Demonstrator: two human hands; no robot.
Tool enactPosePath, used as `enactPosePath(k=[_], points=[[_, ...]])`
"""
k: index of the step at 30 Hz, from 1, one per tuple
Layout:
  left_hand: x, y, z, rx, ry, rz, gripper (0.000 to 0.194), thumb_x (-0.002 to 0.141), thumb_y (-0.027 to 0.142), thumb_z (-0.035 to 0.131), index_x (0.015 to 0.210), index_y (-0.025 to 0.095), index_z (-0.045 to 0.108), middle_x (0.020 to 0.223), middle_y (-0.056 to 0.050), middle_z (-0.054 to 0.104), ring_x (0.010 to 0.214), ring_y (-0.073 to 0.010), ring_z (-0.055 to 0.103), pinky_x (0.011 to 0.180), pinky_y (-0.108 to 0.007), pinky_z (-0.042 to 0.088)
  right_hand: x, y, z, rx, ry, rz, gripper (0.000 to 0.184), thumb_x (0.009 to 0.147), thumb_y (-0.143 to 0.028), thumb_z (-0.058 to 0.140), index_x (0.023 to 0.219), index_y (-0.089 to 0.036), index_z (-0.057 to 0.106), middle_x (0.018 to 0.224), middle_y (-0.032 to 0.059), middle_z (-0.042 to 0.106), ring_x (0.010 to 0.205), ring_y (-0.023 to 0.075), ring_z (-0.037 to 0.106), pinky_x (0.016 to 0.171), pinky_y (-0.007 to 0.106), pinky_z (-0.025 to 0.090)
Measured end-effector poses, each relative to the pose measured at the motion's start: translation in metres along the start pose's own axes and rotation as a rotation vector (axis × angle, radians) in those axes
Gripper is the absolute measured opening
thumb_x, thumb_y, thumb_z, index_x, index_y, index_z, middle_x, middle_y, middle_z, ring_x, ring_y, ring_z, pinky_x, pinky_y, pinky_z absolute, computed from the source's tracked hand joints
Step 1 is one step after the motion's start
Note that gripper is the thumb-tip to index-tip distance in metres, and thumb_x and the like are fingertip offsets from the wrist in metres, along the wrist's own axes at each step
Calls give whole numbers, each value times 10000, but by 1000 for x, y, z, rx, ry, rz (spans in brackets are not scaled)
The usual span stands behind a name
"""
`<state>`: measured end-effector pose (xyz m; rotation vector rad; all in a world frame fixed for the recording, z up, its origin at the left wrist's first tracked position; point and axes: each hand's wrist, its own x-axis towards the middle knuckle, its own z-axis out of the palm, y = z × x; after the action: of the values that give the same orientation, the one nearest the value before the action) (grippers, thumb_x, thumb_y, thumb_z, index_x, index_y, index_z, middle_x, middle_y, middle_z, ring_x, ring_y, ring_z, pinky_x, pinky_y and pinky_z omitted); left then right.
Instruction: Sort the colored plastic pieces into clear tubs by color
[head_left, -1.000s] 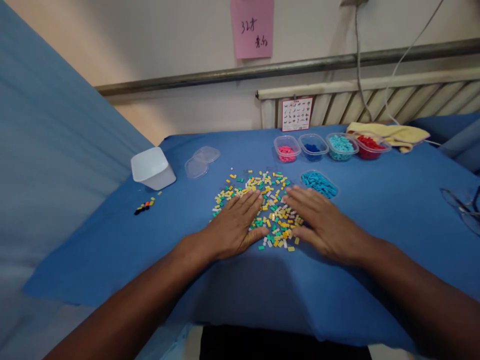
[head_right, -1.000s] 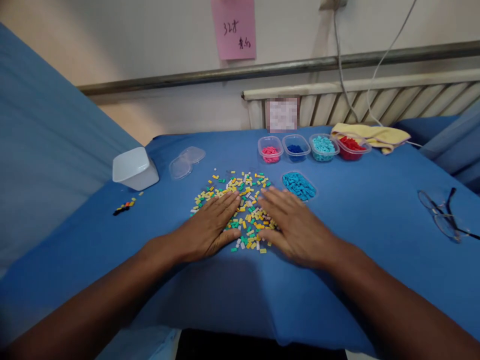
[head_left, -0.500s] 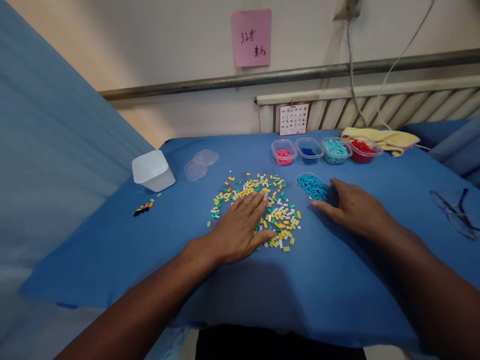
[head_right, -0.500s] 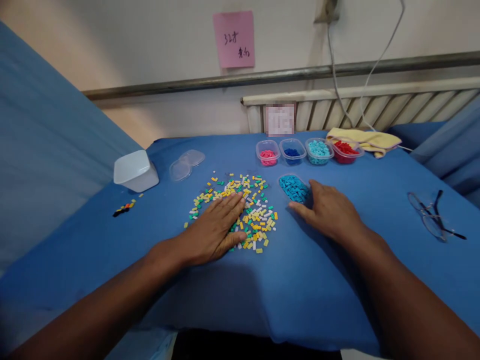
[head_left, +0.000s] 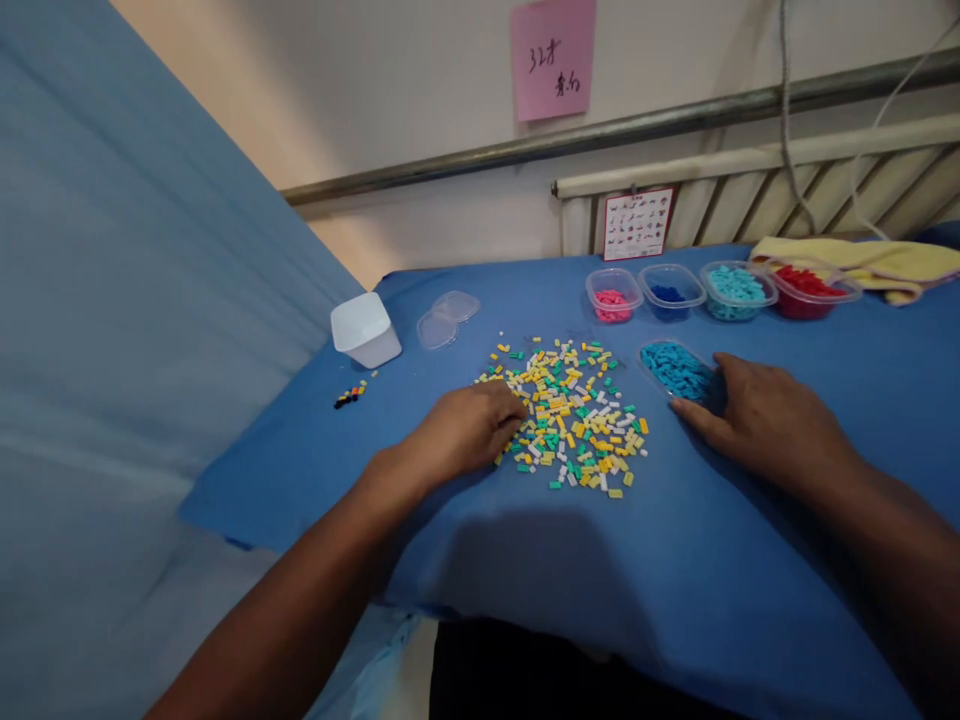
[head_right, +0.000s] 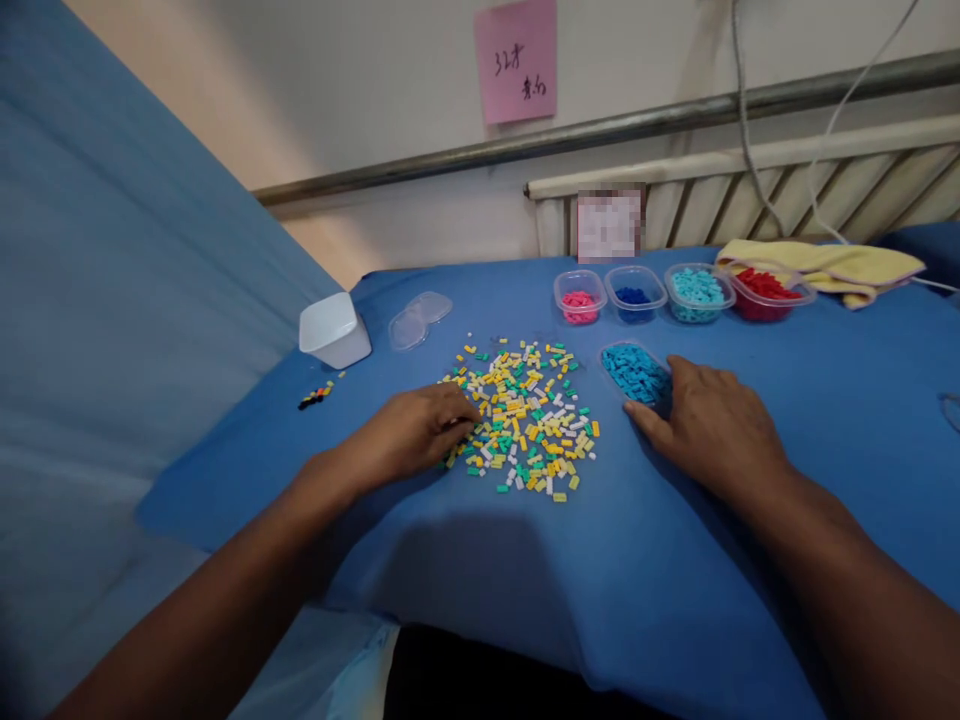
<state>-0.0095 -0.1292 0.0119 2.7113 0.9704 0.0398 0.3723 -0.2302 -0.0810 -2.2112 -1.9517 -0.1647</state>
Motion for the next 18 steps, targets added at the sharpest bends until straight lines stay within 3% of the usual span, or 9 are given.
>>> enactPosePath(k=[4, 8, 18], points=[[3, 6, 9, 63, -37, 96, 225, 1098, 179, 564, 1066, 190, 786, 1069, -62, 742, 1011, -194, 690, 864, -299, 502, 1, 3, 0, 12, -15, -8, 768, 1062, -737, 479, 1420, -72, 622, 1093, 295, 770, 992, 475, 726, 803, 527, 523], [8, 11, 7, 102, -72, 206, 262, 1102, 175, 557, 932, 188, 755, 984, -54, 704, 921, -180, 658, 778, -288, 455, 1, 5, 1, 17, -3, -31, 737, 1056, -738, 491, 1389, -95, 631, 1082, 288, 769, 966, 465, 713, 782, 514, 504], [24, 24, -6, 258, -281, 138, 206, 990, 67, 616, 911, 173, 774, 955, -65, 760, 840, -199, 677, 738, -311, 425, 1, -5, -5, 11, 3, 34, 738, 1055, -721, 528, 1426, -87, 596, 1082, 249, 773, 1000, 429, 728, 824, 483, 518]])
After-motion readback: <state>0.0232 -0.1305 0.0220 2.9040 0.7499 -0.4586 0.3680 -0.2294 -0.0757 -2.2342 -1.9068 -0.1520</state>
